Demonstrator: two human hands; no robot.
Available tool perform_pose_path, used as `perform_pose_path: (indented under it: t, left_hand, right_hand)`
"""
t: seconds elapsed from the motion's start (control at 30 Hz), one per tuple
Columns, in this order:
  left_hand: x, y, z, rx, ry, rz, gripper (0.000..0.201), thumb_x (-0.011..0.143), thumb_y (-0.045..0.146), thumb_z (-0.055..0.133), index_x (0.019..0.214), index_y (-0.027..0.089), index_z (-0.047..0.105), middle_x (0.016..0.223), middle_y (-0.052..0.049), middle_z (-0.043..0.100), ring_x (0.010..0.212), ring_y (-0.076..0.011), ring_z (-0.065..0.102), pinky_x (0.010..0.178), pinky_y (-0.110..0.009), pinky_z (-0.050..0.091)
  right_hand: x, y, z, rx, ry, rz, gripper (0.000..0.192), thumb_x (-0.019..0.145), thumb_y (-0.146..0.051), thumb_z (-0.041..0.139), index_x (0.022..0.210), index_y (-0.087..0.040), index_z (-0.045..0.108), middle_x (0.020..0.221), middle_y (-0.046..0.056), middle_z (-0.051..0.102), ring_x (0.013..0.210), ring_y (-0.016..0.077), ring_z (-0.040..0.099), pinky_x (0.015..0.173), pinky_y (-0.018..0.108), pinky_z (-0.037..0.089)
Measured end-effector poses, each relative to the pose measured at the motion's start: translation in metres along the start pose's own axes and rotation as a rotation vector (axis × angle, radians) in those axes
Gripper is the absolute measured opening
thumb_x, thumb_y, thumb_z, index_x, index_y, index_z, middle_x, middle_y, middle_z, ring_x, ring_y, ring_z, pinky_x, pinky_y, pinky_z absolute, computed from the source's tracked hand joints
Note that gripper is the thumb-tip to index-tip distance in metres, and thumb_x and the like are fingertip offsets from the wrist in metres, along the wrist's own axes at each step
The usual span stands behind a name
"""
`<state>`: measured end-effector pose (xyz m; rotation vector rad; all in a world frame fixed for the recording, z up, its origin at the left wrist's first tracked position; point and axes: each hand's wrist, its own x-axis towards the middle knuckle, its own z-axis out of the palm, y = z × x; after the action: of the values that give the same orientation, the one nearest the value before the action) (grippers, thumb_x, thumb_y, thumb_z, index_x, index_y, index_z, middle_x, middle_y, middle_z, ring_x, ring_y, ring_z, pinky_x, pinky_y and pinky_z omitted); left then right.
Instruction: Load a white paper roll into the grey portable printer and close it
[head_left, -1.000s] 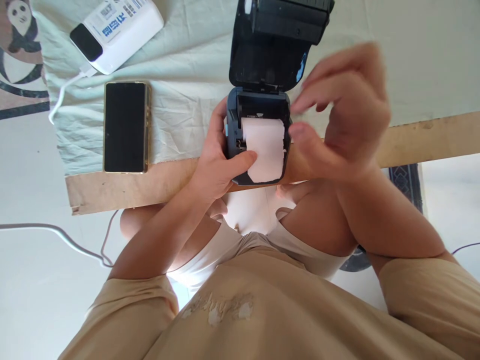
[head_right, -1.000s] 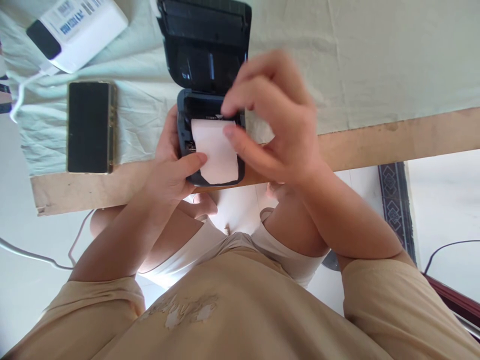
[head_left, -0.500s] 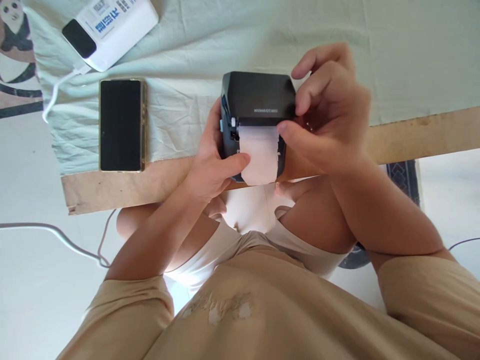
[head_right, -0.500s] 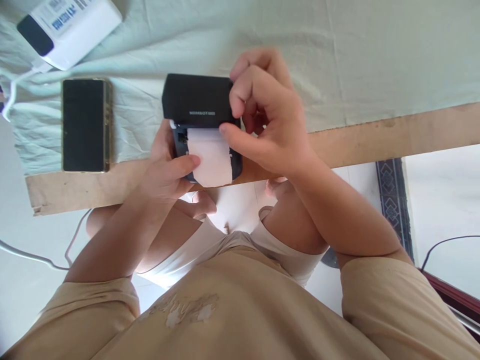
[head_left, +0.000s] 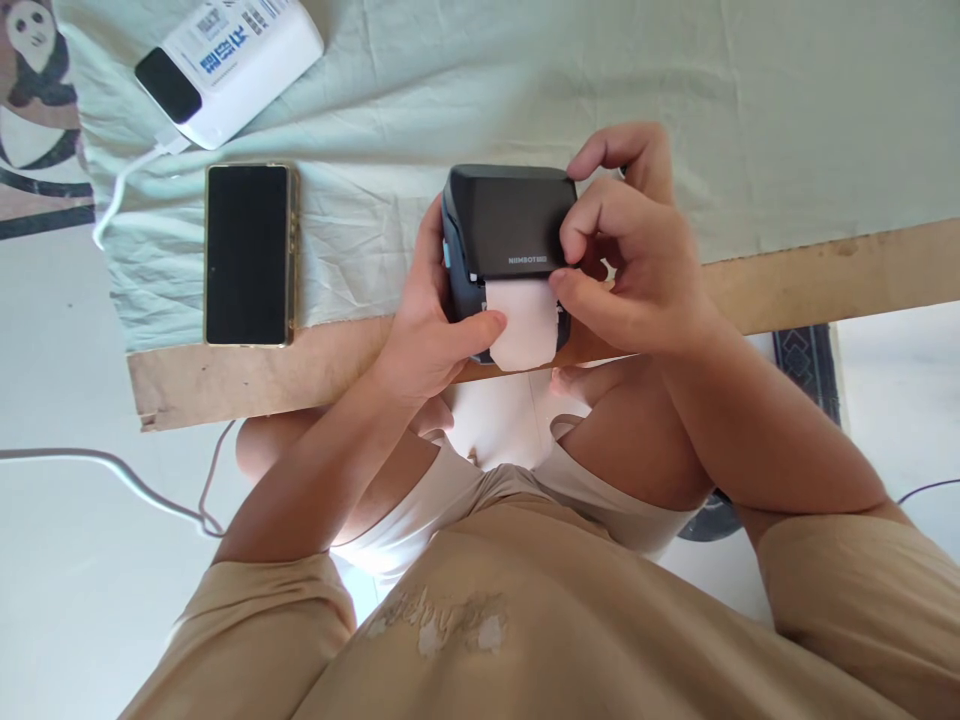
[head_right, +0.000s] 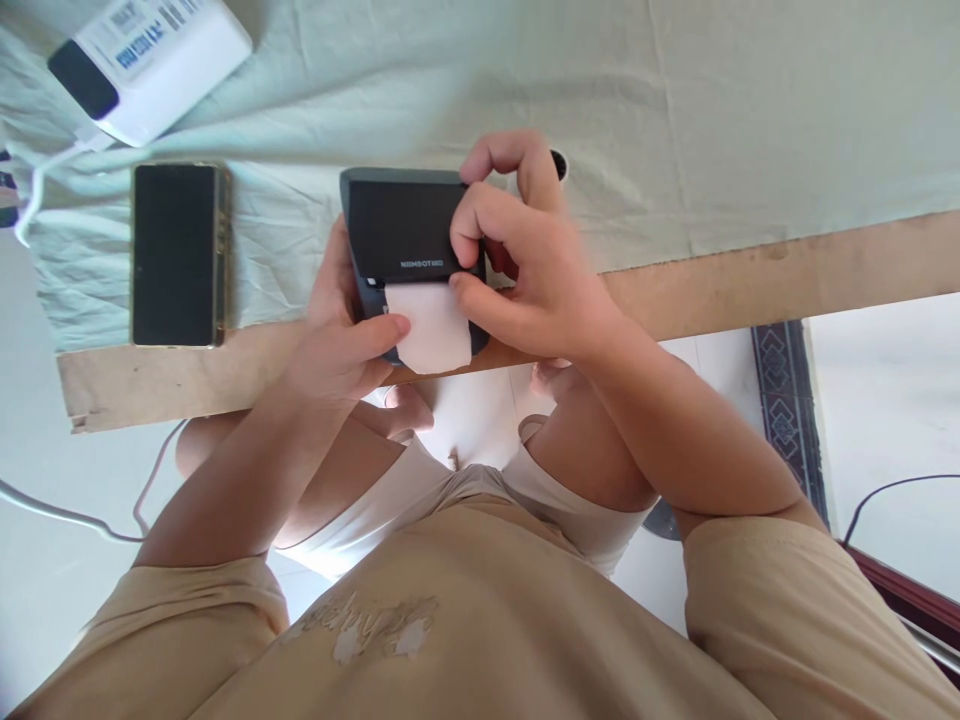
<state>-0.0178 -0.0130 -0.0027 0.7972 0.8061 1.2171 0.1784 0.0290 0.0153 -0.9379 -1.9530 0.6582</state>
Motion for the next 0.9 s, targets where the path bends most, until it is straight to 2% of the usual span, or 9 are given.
perform_pose_path:
  t: [0.2, 0.27, 0.37, 0.43, 0.5, 0.57, 0.63, 0.73, 0.9]
  left_hand:
    - [0.003, -0.005, -0.004, 0.016, 0.001, 0.028, 0.074, 0.064, 0.028, 0.094, 0.129, 0.035, 0.062, 0.118, 0.0, 0.074, 0.134, -0.0311, 0.061, 0.103, -0.036, 0.058]
    - [0.004, -0.007, -0.005, 0.022, -0.004, 0.049, 0.071, 0.066, 0.028, 0.092, 0.13, 0.036, 0.062, 0.125, 0.001, 0.072, 0.136, -0.0308, 0.06, 0.104, -0.036, 0.057]
    - [0.005, -0.009, -0.006, 0.03, -0.018, 0.055, 0.065, 0.072, 0.027, 0.085, 0.132, 0.037, 0.06, 0.134, 0.001, 0.069, 0.136, -0.03, 0.061, 0.102, -0.035, 0.057]
    - [0.005, -0.008, -0.005, 0.006, -0.042, 0.063, 0.065, 0.072, 0.029, 0.086, 0.131, 0.036, 0.059, 0.133, 0.001, 0.071, 0.134, -0.0314, 0.063, 0.101, -0.036, 0.058]
    - [0.005, -0.006, -0.002, -0.031, -0.059, 0.081, 0.057, 0.078, 0.037, 0.085, 0.128, 0.034, 0.06, 0.129, -0.001, 0.071, 0.134, -0.0313, 0.063, 0.103, -0.038, 0.058]
    - [0.003, -0.002, 0.004, -0.058, -0.018, 0.09, 0.045, 0.086, 0.046, 0.078, 0.125, 0.032, 0.06, 0.125, -0.002, 0.071, 0.134, -0.0304, 0.064, 0.104, -0.039, 0.058]
    - [0.0, 0.002, 0.012, -0.058, 0.062, 0.058, 0.041, 0.09, 0.051, 0.073, 0.124, 0.032, 0.06, 0.124, -0.004, 0.07, 0.136, -0.0311, 0.062, 0.105, -0.041, 0.058]
    - [-0.003, 0.008, 0.022, -0.034, 0.114, 0.014, 0.042, 0.09, 0.051, 0.071, 0.126, 0.033, 0.061, 0.127, -0.005, 0.071, 0.144, -0.0323, 0.056, 0.108, -0.042, 0.056]
    - [-0.004, 0.012, 0.024, -0.068, 0.096, 0.017, 0.03, 0.091, 0.041, 0.07, 0.117, 0.029, 0.059, 0.123, -0.004, 0.069, 0.14, -0.0296, 0.059, 0.109, -0.039, 0.055]
  right_hand:
    - [-0.001, 0.001, 0.001, -0.013, -0.039, 0.02, 0.022, 0.076, -0.029, 0.071, 0.078, -0.023, 0.05, 0.126, 0.009, 0.052, 0.078, 0.0167, 0.046, 0.058, 0.034, 0.045]
    - [-0.001, 0.0, 0.001, -0.01, -0.046, 0.021, 0.023, 0.078, -0.03, 0.07, 0.077, -0.023, 0.049, 0.126, 0.009, 0.052, 0.081, 0.0175, 0.048, 0.058, 0.034, 0.045]
    - [0.001, -0.004, -0.001, 0.018, -0.057, 0.079, 0.023, 0.086, -0.036, 0.065, 0.08, -0.024, 0.047, 0.124, 0.01, 0.052, 0.096, 0.0221, 0.055, 0.059, 0.033, 0.046]
    - [0.003, -0.006, -0.002, 0.07, -0.071, 0.16, 0.025, 0.087, -0.043, 0.066, 0.089, -0.025, 0.048, 0.124, 0.01, 0.052, 0.103, 0.023, 0.056, 0.061, 0.032, 0.048]
    - [0.003, -0.007, -0.003, 0.17, -0.107, 0.257, 0.04, 0.086, -0.051, 0.071, 0.108, -0.028, 0.047, 0.131, 0.008, 0.052, 0.098, 0.0199, 0.059, 0.062, 0.03, 0.049]
    - [0.003, -0.005, -0.003, 0.315, -0.193, 0.336, 0.063, 0.084, -0.061, 0.073, 0.128, -0.031, 0.04, 0.135, 0.007, 0.053, 0.093, 0.0171, 0.061, 0.066, 0.03, 0.052]
    - [0.001, -0.002, -0.002, 0.446, -0.3, 0.381, 0.079, 0.085, -0.068, 0.071, 0.143, -0.033, 0.03, 0.127, 0.005, 0.06, 0.095, 0.0182, 0.065, 0.073, 0.031, 0.055]
    - [-0.001, 0.001, 0.0, 0.526, -0.368, 0.379, 0.086, 0.087, -0.071, 0.07, 0.149, -0.032, 0.025, 0.109, 0.001, 0.064, 0.099, 0.0206, 0.07, 0.082, 0.035, 0.058]
    - [-0.001, 0.004, 0.0, 0.523, -0.367, 0.35, 0.082, 0.09, -0.069, 0.069, 0.148, -0.03, 0.026, 0.107, 0.001, 0.065, 0.104, 0.0208, 0.07, 0.09, 0.036, 0.058]
